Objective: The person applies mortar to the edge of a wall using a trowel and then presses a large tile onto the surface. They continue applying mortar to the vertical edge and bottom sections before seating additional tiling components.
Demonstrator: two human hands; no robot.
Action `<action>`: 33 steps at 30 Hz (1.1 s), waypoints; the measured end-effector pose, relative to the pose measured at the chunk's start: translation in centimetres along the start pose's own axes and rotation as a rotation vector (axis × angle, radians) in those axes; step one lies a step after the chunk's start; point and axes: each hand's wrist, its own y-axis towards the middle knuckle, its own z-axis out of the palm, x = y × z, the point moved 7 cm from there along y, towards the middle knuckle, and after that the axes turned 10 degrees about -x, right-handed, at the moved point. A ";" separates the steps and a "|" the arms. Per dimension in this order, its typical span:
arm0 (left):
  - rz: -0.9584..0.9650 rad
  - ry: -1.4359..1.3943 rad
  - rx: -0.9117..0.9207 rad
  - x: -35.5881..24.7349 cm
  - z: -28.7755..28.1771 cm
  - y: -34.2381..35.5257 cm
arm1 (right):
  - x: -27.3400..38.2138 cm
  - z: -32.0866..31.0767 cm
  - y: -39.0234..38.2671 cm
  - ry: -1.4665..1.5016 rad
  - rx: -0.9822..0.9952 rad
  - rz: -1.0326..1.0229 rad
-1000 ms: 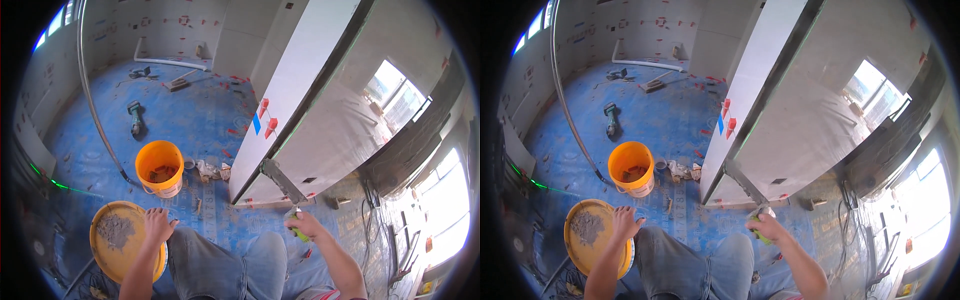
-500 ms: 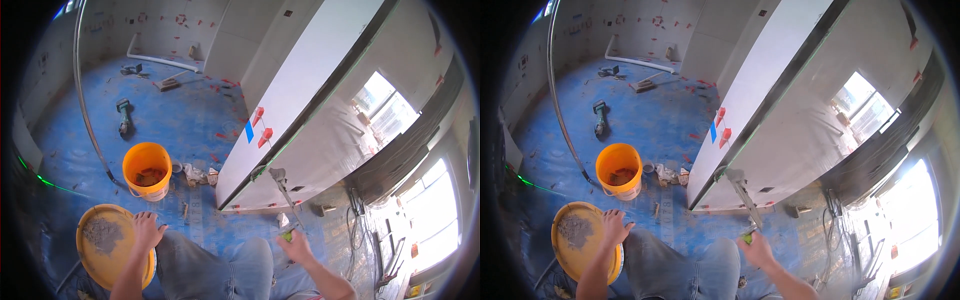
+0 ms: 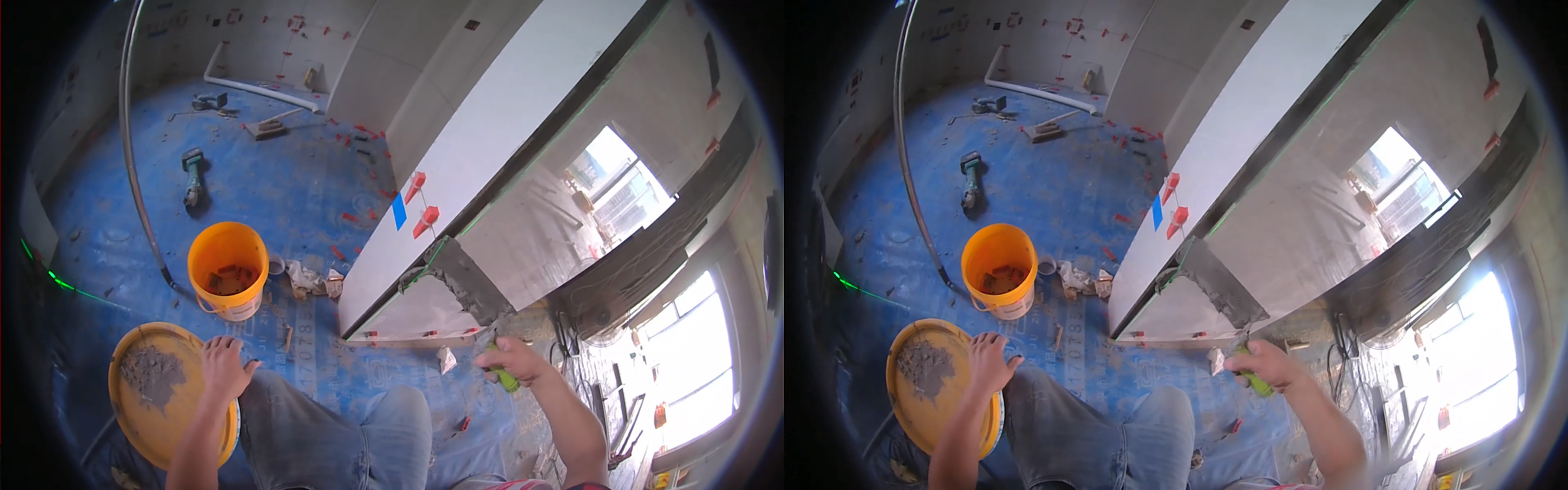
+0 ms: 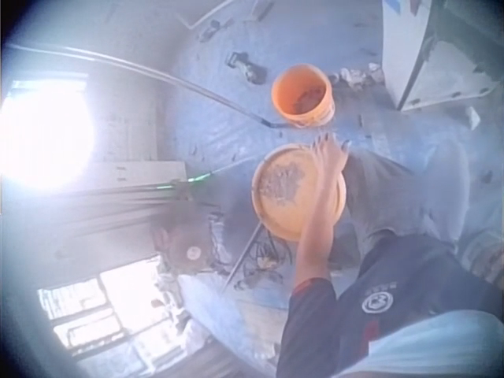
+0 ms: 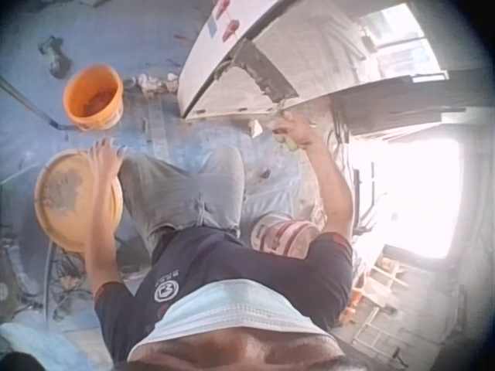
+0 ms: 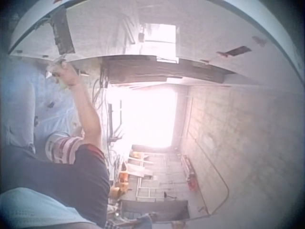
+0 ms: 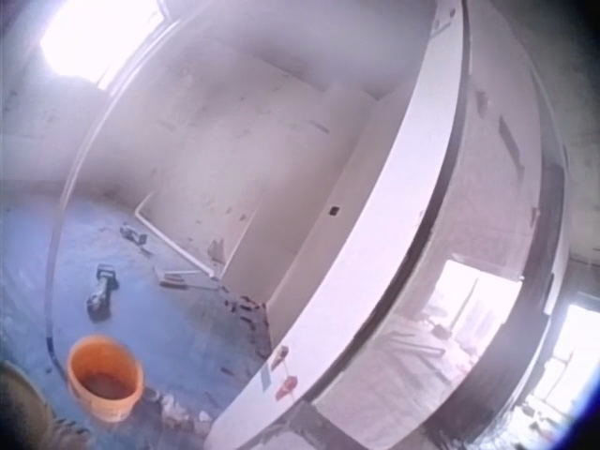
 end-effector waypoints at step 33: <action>-0.047 -0.039 0.003 0.6 -0.7 -0.3 | 1.4 1.4 -1.1 0.196 -0.307 -0.424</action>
